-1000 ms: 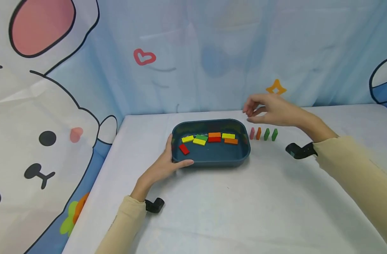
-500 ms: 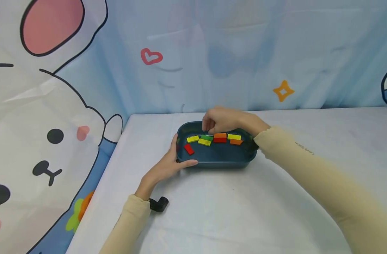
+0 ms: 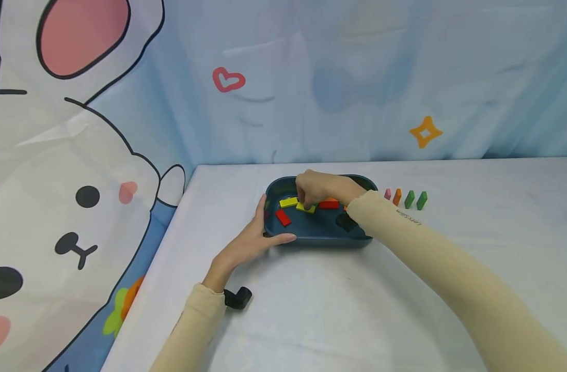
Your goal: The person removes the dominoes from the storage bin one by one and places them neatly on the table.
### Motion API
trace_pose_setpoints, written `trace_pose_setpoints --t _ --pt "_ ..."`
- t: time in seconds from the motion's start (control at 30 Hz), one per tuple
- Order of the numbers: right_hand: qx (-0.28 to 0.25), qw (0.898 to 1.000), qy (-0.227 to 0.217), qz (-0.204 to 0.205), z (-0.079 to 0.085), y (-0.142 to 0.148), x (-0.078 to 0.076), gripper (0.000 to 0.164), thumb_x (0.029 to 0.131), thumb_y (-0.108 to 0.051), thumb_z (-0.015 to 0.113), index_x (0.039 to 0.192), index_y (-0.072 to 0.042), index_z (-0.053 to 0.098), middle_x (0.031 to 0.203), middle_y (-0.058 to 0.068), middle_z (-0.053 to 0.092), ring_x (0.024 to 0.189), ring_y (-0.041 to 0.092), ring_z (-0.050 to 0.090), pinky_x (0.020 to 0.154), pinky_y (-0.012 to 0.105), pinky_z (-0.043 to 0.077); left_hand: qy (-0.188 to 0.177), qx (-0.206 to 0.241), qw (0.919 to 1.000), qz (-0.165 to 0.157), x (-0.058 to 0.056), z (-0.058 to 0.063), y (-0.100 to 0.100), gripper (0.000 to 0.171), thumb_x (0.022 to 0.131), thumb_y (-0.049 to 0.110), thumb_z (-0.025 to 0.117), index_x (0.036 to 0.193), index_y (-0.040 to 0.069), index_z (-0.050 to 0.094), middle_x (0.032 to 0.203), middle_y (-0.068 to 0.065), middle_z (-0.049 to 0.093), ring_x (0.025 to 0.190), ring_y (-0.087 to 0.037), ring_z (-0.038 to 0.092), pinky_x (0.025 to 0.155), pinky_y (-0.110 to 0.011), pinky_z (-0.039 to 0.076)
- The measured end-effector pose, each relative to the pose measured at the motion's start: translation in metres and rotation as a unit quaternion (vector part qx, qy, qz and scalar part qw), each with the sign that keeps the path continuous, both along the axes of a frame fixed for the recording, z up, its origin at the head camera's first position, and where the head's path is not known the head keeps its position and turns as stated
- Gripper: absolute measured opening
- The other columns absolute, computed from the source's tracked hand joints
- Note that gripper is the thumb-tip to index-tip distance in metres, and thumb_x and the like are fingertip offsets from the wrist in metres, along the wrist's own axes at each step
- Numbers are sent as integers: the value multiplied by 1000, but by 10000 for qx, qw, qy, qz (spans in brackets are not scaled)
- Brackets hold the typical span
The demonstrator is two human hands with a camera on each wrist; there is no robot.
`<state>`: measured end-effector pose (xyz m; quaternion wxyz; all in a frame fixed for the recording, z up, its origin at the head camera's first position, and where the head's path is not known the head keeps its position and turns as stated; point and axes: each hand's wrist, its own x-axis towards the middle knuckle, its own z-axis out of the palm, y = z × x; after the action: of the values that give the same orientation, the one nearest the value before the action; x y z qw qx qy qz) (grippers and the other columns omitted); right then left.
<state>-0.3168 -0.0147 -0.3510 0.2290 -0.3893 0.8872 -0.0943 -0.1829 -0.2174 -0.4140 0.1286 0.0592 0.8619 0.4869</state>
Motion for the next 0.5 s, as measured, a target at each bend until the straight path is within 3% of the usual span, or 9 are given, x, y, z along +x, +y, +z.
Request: trace_pose_setpoints --t 0.37,0.5 --pt "125 9990 421 -118 -6 -16 3 4 92 -1 77 95 1 76 93 9 75 79 21 65 81 35 61 -30 -172 9998 96 1 1 -4 129 86 65 78 166 33 -17 176 -5 3 160 -28 15 125 -59 21" --pt "239 9983 523 -97 -8 -21 4 9 93 -1 76 101 2 72 89 9 69 76 22 59 79 34 59 -54 -163 9998 87 1 1 -6 129 85 65 78 166 34 -17 176 -3 3 160 -27 14 125 -58 21"
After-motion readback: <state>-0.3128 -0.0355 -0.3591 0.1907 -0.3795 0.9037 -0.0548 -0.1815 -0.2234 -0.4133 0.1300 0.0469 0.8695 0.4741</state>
